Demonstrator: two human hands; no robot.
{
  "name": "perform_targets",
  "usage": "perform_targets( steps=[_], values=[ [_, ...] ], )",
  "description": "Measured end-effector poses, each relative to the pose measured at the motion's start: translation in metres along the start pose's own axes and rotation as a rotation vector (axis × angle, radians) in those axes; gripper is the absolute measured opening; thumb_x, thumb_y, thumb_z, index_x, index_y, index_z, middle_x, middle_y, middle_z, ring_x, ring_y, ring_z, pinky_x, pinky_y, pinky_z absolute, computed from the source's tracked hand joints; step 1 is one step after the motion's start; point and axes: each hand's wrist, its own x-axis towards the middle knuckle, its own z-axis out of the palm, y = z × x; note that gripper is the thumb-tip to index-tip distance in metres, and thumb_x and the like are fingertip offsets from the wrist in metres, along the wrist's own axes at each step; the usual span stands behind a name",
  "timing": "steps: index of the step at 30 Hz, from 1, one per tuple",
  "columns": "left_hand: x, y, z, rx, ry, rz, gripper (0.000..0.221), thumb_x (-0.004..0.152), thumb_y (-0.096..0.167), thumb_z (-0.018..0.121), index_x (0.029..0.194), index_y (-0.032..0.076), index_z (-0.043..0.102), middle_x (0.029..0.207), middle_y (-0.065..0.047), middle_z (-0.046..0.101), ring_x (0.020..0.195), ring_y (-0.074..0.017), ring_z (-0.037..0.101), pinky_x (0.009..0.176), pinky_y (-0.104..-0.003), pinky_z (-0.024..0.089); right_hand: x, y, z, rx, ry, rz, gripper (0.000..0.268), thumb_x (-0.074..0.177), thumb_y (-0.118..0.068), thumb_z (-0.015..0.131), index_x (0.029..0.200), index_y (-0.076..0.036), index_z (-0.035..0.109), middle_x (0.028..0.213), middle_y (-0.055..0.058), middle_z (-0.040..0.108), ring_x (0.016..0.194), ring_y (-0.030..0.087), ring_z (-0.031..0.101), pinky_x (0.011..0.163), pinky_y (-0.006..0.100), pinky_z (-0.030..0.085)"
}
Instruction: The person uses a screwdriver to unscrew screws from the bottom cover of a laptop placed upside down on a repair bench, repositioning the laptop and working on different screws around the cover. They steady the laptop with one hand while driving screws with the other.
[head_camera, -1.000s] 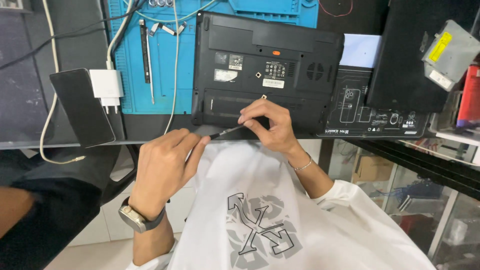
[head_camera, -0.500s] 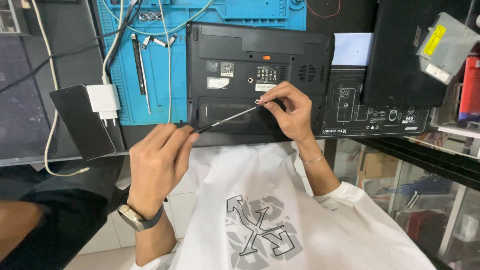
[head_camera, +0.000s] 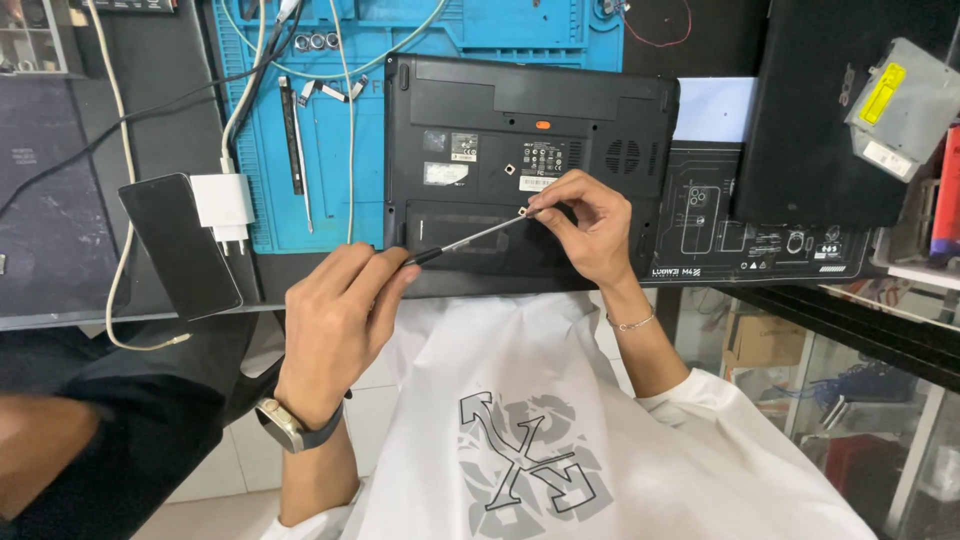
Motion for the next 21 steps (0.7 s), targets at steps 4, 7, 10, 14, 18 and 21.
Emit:
perform_targets(
  steps=[4,7,10,14,18,21],
  values=[
    [0.004,-0.006,0.003,-0.002,0.040,-0.006,0.012,0.094,0.011,0.076,0.102,0.002,0.071,0.081,-0.010,0.057,0.071,-0.0276,0.059,0.061,-0.039,0.046,0.005,0.002,-0.005,-0.001,-0.025,0.000,0.013,0.098,0.010,0.076,0.109,0.003,0.071,0.104,0.014,0.070,0.097,0.021,0.071,0.092,0.033,0.061],
    [0.005,-0.022,0.019,-0.027,0.027,-0.068,0.009,0.096,0.010,0.073,0.099,0.003,0.069,0.083,-0.010,0.060,0.074,-0.0303,0.061,0.062,-0.041,0.047,0.030,-0.021,-0.018,-0.100,-0.077,-0.025,0.054,0.085,-0.001,0.082,0.133,0.004,0.057,0.131,0.013,0.061,0.124,0.024,0.062,0.110,0.038,0.052],
    [0.002,-0.045,0.047,-0.066,0.020,-0.301,0.010,0.102,0.011,0.065,0.100,0.001,0.066,0.087,-0.013,0.065,0.081,-0.0334,0.063,0.071,-0.044,0.049,0.033,0.006,-0.072,-0.477,0.387,0.072,0.053,0.097,-0.012,0.077,0.144,0.000,0.054,0.136,0.011,0.063,0.123,0.022,0.062,0.103,0.036,0.054],
    [-0.003,-0.072,0.092,-0.199,0.169,-0.280,0.021,0.113,0.014,0.046,0.108,-0.003,0.058,0.133,-0.022,0.066,0.104,-0.0398,0.062,0.092,-0.046,0.049,0.024,0.041,-0.121,-0.844,0.468,0.287,0.053,0.098,-0.027,0.082,0.138,0.001,0.061,0.127,0.013,0.064,0.110,0.022,0.063,0.097,0.037,0.053],
    [-0.001,-0.078,0.116,-0.306,0.219,-0.325,0.030,0.117,0.020,0.041,0.107,-0.003,0.058,0.138,-0.027,0.062,0.105,-0.0391,0.062,0.094,-0.045,0.049,0.030,0.048,-0.122,-0.837,0.451,0.385,0.057,0.092,-0.031,0.086,0.134,0.003,0.065,0.122,0.014,0.063,0.106,0.023,0.061,0.095,0.038,0.052],
    [0.005,-0.072,0.113,-0.388,0.208,-0.489,0.035,0.114,0.025,0.040,0.116,-0.002,0.062,0.114,-0.019,0.068,0.087,-0.0255,0.058,0.083,-0.037,0.048,0.035,0.052,-0.127,-0.700,0.502,0.378,0.060,0.088,-0.028,0.088,0.131,0.006,0.064,0.119,0.013,0.066,0.103,0.020,0.061,0.093,0.036,0.052]
  ],
)
